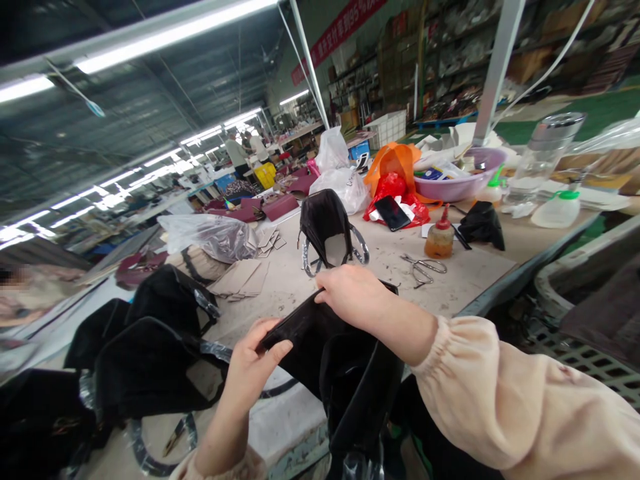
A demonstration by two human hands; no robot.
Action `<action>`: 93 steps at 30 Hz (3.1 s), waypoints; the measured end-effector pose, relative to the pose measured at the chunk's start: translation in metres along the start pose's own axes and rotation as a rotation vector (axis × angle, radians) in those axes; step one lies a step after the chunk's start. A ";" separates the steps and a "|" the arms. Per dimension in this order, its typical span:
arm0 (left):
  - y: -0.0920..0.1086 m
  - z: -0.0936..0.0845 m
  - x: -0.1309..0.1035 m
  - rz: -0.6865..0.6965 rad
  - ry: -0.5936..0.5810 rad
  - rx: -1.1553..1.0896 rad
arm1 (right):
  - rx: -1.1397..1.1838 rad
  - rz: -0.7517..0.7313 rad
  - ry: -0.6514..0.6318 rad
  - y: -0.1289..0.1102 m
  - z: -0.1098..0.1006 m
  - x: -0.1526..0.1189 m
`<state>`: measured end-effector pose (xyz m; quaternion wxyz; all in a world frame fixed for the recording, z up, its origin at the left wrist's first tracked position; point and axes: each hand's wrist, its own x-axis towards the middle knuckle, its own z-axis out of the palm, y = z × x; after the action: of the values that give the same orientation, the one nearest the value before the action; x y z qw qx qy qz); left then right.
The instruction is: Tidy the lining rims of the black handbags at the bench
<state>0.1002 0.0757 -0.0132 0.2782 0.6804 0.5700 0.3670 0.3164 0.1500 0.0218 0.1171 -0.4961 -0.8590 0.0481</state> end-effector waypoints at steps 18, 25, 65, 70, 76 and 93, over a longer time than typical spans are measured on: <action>0.025 -0.011 0.026 0.125 -0.150 0.512 | -0.013 -0.024 -0.010 0.000 0.002 0.001; 0.036 0.017 0.059 0.201 -0.233 0.511 | 0.015 -0.015 -0.001 0.003 0.000 0.000; 0.050 0.022 0.073 0.144 -0.359 0.677 | 0.011 -0.008 0.144 0.027 0.006 0.003; 0.051 0.036 0.082 0.091 -0.273 0.816 | 0.029 0.003 0.117 0.027 -0.004 -0.006; 0.045 0.038 0.081 0.063 -0.211 0.814 | -0.065 0.115 0.168 0.027 -0.017 -0.027; 0.047 0.039 0.074 0.079 -0.273 0.645 | -0.124 0.206 0.145 0.033 -0.010 -0.015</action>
<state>0.1645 0.1410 0.0155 0.1082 0.7974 0.5877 0.0844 0.3543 0.1531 0.0230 0.1424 -0.5903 -0.7940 -0.0293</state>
